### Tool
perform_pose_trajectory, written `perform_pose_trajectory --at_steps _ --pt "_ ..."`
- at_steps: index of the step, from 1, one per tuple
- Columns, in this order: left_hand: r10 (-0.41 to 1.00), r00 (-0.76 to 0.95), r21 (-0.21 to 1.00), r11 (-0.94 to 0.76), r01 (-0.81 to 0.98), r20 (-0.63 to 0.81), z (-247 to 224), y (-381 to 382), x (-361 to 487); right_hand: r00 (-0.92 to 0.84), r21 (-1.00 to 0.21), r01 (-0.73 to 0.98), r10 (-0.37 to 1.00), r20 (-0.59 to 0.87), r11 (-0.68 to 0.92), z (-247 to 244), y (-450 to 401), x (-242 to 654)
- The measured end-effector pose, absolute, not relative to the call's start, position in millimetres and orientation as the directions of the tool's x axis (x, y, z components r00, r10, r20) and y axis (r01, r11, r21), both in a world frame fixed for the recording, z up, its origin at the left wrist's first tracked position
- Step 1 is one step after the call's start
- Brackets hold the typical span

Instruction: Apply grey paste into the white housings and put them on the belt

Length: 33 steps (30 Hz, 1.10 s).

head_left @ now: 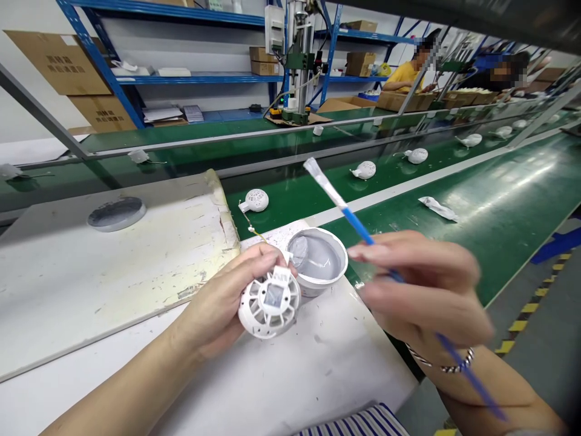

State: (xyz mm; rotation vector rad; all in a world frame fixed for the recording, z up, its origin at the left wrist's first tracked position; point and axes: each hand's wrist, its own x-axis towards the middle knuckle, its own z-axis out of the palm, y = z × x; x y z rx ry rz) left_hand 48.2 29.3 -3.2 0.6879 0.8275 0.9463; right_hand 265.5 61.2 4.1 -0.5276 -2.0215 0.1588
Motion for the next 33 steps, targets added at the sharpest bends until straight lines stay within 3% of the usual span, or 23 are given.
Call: perform_pose_trajectory --at_steps 7,14,18,23,33 --pt "0.846 0.435 0.859 0.443 -0.255 -0.307 -1.9 20.1 50.9 -0.573 -0.263 0.106 0.275 0.772 0.959 3.5 68.7 244.4" --pt "0.866 0.455 0.870 0.376 -0.319 -0.208 -3.7 18.7 45.8 -0.616 0.006 0.202 0.122 0.778 0.979 5.0 67.8 258.2" --pt "0.949 0.302 0.959 0.169 -0.228 -0.096 -3.6 13.8 48.4 -0.586 0.039 0.267 0.130 0.800 0.963 2.3 62.5 255.6" --pt "0.999 0.042 0.987 -0.021 -0.161 0.028 -3.1 9.4 58.1 -0.582 0.053 0.266 0.116 0.805 0.962 2.4 53.6 251.4" --pt "0.995 0.098 0.967 0.021 -0.252 0.004 -7.4 12.2 49.1 -0.616 0.140 0.237 0.037 0.787 0.961 -2.0 57.5 249.6"
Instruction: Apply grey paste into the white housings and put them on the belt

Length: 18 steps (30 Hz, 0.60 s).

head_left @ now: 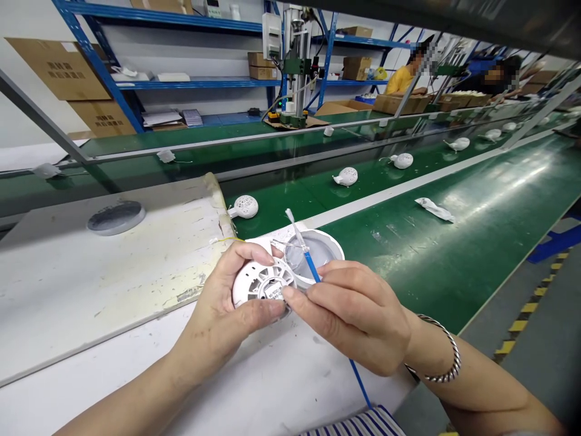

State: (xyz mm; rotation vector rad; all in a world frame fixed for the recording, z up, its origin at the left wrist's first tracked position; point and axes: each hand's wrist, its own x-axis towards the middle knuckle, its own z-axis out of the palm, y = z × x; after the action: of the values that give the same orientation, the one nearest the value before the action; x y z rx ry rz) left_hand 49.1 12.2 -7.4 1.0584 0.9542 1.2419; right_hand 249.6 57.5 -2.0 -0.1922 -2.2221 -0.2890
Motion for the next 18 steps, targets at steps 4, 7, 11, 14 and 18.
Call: perform_pose_trajectory --at_steps 4,7,11,14,18 --pt "0.995 0.104 0.957 0.030 -0.289 0.000 -11.7 13.6 49.5 -0.590 0.140 0.253 0.038 0.806 0.957 -2.2 56.6 249.9" --pt "0.991 0.131 0.945 0.046 -0.324 -0.004 -13.2 14.1 53.5 -0.622 0.118 0.251 0.067 0.780 0.961 -0.4 53.9 249.5" --pt "0.997 0.072 0.948 0.010 -0.319 0.014 -13.2 16.5 55.2 -0.644 0.090 0.255 0.100 0.758 0.963 -3.0 53.8 247.3" --pt "0.993 -0.063 0.983 -0.112 -0.142 0.104 -13.1 26.4 24.0 -0.587 0.038 0.239 0.113 0.802 0.970 -8.5 61.6 249.8" --pt "0.844 -0.489 0.972 -0.151 0.181 0.222 -0.4 49.0 -71.2 -0.413 -0.106 0.290 0.224 0.883 0.951 -14.8 82.3 263.6"
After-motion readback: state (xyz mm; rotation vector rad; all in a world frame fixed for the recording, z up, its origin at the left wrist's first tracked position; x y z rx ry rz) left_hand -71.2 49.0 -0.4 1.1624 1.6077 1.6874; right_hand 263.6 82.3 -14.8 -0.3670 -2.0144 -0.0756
